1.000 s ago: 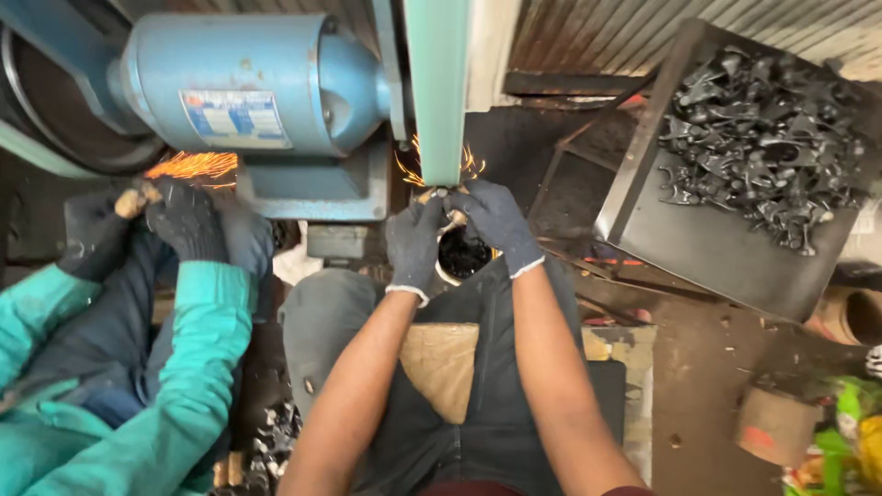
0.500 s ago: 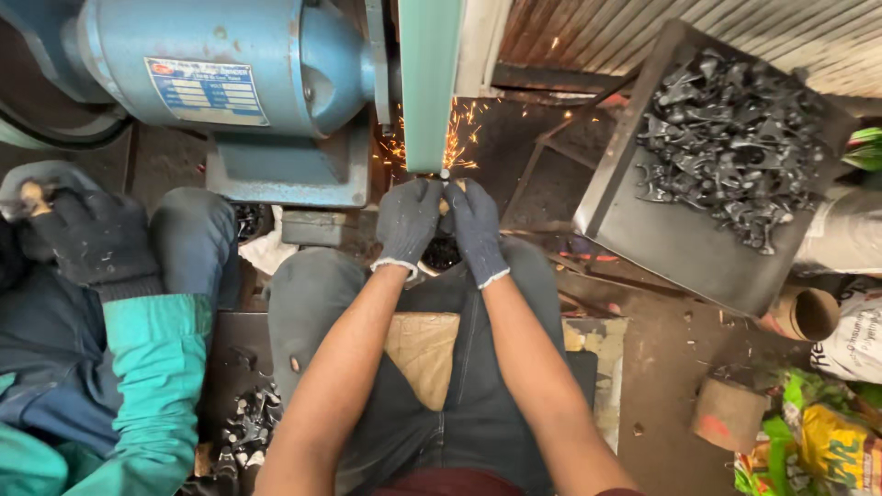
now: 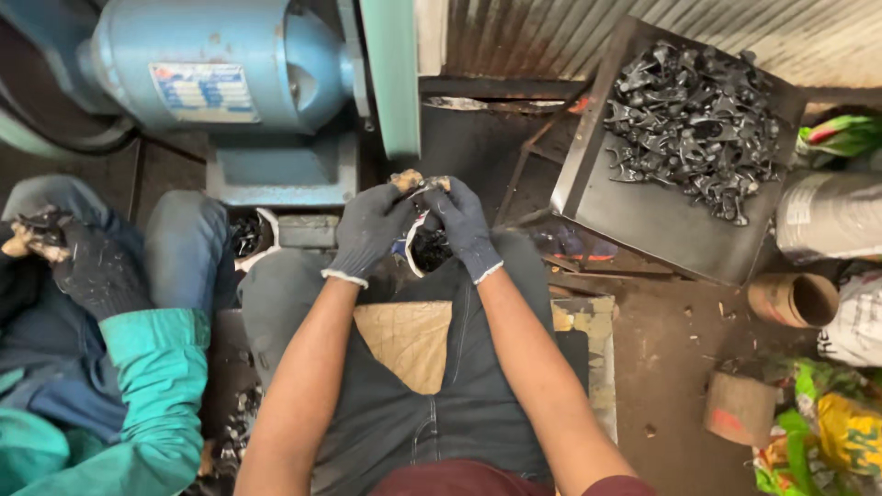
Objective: The person sits on the floor at a bench grinder and grinds small dark metal castings one at a time, holding each piece against the spinning wheel with both gloved hands until sparks fly, then places finished pieces on a tray of similar castings and picks up the next piece.
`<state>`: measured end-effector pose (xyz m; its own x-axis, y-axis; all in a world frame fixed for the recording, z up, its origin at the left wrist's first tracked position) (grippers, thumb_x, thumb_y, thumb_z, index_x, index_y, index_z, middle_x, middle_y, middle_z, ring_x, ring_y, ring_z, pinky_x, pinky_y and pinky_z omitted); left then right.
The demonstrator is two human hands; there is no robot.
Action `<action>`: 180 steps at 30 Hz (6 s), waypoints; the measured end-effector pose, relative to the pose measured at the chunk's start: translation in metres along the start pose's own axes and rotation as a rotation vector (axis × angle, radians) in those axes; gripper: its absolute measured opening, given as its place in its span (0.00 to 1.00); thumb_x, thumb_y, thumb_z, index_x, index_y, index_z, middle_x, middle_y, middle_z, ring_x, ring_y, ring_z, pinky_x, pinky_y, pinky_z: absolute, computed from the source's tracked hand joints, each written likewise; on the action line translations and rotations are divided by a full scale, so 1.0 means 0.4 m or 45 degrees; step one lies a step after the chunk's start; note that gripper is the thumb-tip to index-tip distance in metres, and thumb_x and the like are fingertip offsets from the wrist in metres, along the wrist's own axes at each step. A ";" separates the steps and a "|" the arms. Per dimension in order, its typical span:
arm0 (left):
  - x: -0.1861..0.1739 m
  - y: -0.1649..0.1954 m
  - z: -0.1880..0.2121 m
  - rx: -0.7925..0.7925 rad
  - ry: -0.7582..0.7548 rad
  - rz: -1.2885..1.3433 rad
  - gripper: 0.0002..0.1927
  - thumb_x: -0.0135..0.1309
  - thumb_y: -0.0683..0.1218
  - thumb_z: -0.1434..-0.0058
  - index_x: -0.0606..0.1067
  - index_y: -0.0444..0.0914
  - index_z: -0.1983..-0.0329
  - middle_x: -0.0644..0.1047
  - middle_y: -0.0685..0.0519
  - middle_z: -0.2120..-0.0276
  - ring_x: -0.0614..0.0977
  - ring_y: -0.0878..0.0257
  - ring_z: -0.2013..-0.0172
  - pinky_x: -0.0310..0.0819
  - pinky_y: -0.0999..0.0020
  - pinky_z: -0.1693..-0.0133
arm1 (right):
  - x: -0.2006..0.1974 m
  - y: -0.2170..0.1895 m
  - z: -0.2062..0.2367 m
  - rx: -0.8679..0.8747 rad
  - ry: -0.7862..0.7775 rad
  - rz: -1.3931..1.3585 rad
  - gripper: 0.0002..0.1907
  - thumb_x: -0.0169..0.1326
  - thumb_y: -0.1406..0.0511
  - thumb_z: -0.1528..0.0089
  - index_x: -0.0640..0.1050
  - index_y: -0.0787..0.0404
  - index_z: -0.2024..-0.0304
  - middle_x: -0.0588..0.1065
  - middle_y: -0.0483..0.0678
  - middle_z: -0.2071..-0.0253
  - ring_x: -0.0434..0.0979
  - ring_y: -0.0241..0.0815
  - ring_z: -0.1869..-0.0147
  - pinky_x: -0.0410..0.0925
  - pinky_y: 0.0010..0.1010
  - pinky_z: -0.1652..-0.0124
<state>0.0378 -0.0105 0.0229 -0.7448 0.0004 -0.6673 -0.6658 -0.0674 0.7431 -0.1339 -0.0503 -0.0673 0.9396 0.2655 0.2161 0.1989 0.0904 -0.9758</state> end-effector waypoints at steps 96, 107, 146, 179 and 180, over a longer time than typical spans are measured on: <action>0.043 -0.058 -0.014 -0.378 -0.005 0.589 0.20 0.55 0.57 0.39 0.80 0.34 0.61 0.82 0.48 0.71 0.83 0.65 0.69 0.74 0.63 0.65 | 0.074 -0.048 0.022 0.299 -0.227 -0.356 0.27 0.53 0.70 0.37 0.68 0.63 0.34 0.75 0.47 0.47 0.76 0.35 0.51 0.71 0.27 0.54; 0.068 -0.109 -0.086 -0.545 0.198 0.455 0.29 0.49 0.64 0.34 0.79 0.32 0.67 0.80 0.40 0.73 0.81 0.53 0.72 0.72 0.57 0.65 | 0.045 0.095 -0.114 0.368 -0.336 -0.603 0.13 0.57 0.74 0.31 0.70 0.74 0.48 0.74 0.52 0.61 0.75 0.41 0.64 0.69 0.32 0.65; 0.060 -0.020 -0.031 -0.370 -0.001 0.195 0.24 0.51 0.60 0.38 0.83 0.35 0.65 0.81 0.40 0.68 0.81 0.46 0.64 0.70 0.53 0.62 | 0.037 -0.008 -0.022 -0.173 0.327 0.127 0.23 0.58 0.69 0.38 0.71 0.65 0.41 0.76 0.48 0.47 0.76 0.37 0.46 0.70 0.29 0.45; 0.166 0.062 -0.018 0.033 -1.026 0.114 0.26 0.47 0.58 0.36 0.73 0.46 0.37 0.77 0.44 0.42 0.78 0.49 0.41 0.67 0.61 0.40 | -0.577 -0.228 -0.202 -0.247 0.560 2.115 0.19 0.57 0.70 0.45 0.75 0.63 0.50 0.73 0.63 0.48 0.69 0.66 0.41 0.64 0.52 0.42; 0.163 0.064 -0.015 0.037 -1.003 0.068 0.26 0.47 0.59 0.36 0.74 0.48 0.37 0.77 0.45 0.42 0.78 0.49 0.41 0.68 0.61 0.40 | -0.578 -0.221 -0.170 -0.228 0.526 2.158 0.17 0.56 0.70 0.46 0.75 0.63 0.53 0.73 0.63 0.48 0.70 0.65 0.42 0.64 0.52 0.43</action>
<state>-0.0277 -0.0182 -0.0019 -0.5809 0.7051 -0.4068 -0.6214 -0.0613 0.7811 -0.3496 -0.1848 -0.0331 0.1214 -0.2958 -0.9475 -0.9898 -0.1082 -0.0930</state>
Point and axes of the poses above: each hand's wrist, its own z-axis away from the middle knuckle, its own x-axis out of the palm, y = z × x, the point moved 1 cm from there along -z, towards the middle knuckle
